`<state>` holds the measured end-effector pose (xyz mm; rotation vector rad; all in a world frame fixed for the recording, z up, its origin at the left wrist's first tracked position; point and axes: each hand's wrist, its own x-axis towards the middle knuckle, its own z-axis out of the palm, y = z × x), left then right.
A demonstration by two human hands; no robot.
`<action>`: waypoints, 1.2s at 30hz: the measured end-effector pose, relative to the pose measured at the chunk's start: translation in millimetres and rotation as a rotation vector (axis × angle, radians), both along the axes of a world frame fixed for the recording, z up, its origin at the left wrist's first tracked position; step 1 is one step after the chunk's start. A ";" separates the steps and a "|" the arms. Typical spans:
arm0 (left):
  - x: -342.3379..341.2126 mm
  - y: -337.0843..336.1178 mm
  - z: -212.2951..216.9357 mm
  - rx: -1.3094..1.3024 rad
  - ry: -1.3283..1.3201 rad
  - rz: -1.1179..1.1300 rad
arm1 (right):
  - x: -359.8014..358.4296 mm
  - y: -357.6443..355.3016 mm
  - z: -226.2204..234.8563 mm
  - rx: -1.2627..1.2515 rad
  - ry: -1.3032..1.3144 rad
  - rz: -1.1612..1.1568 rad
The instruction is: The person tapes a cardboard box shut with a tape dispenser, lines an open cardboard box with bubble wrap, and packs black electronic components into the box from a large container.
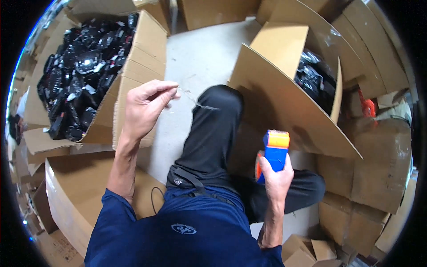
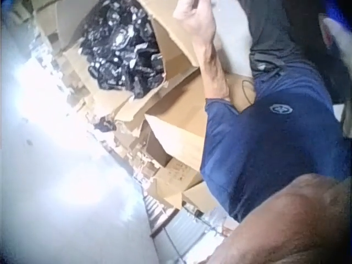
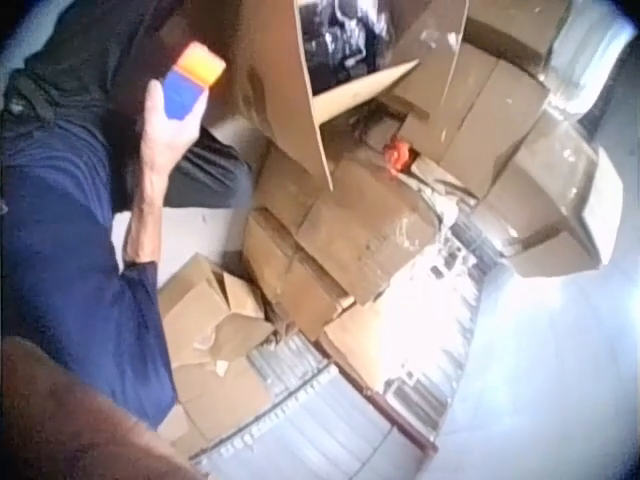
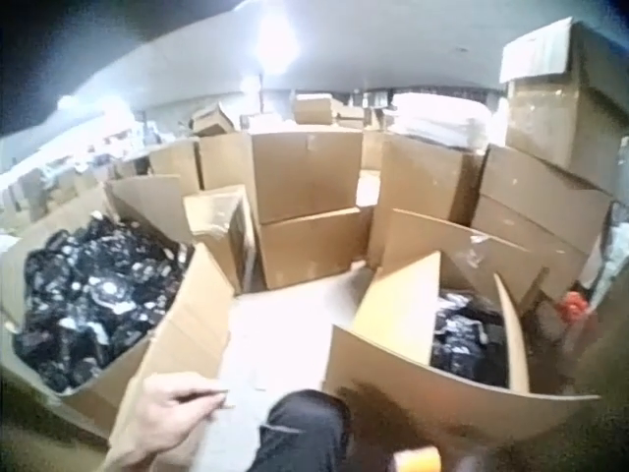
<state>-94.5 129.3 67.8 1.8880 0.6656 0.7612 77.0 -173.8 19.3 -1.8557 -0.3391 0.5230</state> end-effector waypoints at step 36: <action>48.6 95.2 -366.0 -1.038 -0.056 0.263 | 7.2 -29.1 -34.9 -0.285 -0.110 -0.059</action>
